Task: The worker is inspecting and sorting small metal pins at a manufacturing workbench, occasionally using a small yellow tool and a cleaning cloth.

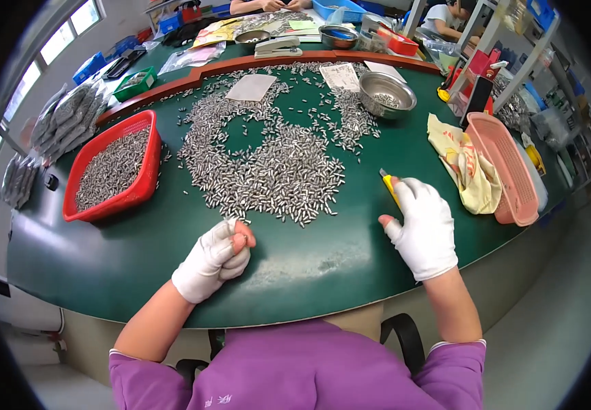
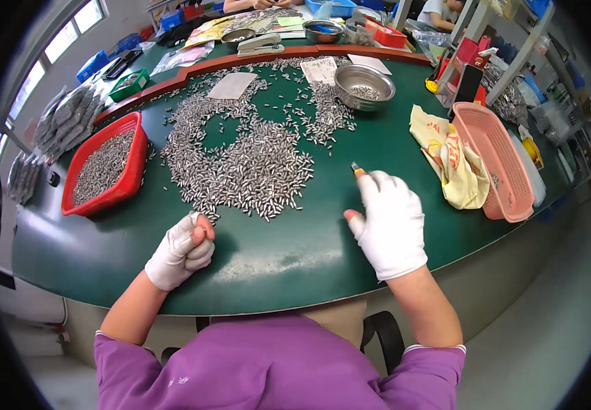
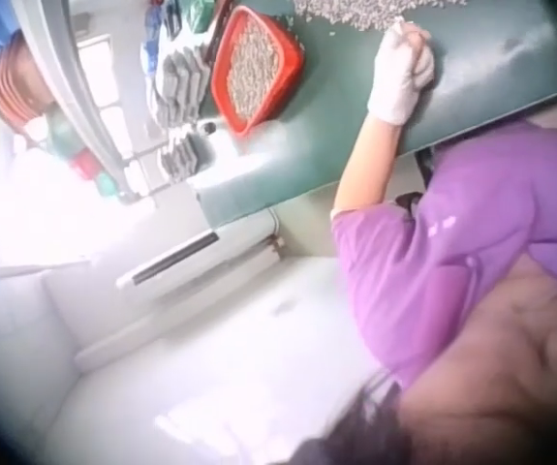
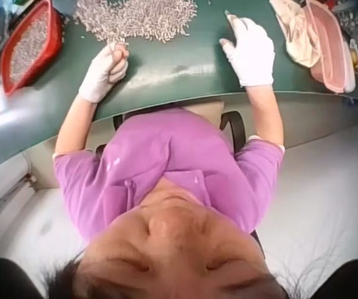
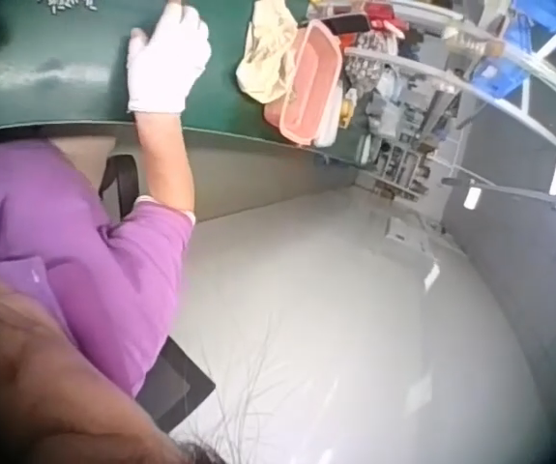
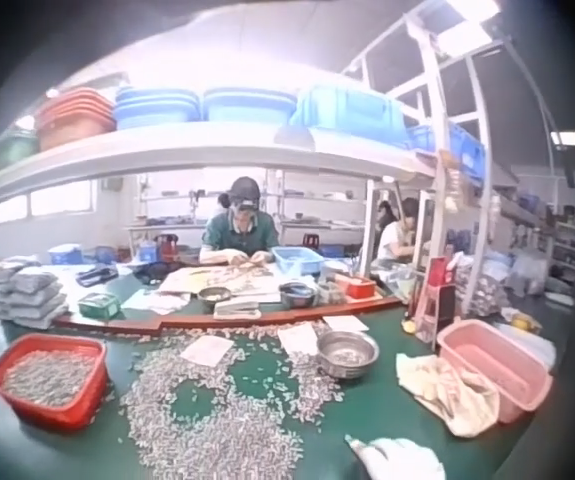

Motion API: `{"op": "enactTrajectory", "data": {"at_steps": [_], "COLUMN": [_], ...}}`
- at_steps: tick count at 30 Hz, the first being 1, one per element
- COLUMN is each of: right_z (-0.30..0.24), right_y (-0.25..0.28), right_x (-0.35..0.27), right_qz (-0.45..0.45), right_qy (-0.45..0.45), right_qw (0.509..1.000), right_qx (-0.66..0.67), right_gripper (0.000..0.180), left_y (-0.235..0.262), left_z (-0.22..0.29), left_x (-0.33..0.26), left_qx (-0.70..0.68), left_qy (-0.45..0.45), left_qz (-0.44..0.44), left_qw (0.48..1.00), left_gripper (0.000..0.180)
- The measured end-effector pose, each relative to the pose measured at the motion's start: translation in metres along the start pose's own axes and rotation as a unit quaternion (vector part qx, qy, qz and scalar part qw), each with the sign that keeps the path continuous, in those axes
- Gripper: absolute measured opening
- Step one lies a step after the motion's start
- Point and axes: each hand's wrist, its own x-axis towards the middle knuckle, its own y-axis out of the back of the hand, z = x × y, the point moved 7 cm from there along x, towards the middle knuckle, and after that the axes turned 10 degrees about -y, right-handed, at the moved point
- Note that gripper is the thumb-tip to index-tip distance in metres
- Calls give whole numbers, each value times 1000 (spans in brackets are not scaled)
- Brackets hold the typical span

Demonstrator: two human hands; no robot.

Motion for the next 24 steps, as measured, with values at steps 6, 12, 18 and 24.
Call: {"op": "enactTrajectory", "data": {"at_steps": [6, 12, 18, 24], "right_z": [54, 29, -64, -83], "right_y": [-38, -7, -19, -16], "right_x": [-32, -103, -146, -142], "right_qz": [12, -154, -318, -295], "right_qy": [-157, -302, -93, -12], "right_qw": [987, 762, 839, 870], "right_qx": [28, 552, 432, 394], "right_gripper": [28, 45, 57, 61], "left_y": [-26, -51, -56, -57], "left_z": [9, -2, -10, -7], "left_x": [-19, -48, -53, -56], "left_qx": [488, 750, 791, 805], "left_qy": [-102, -93, -109, -107], "left_qz": [14, 13, -23, -23], "left_qw": [867, 655, 602, 583], "left_gripper": [16, 6, 15, 21]}}
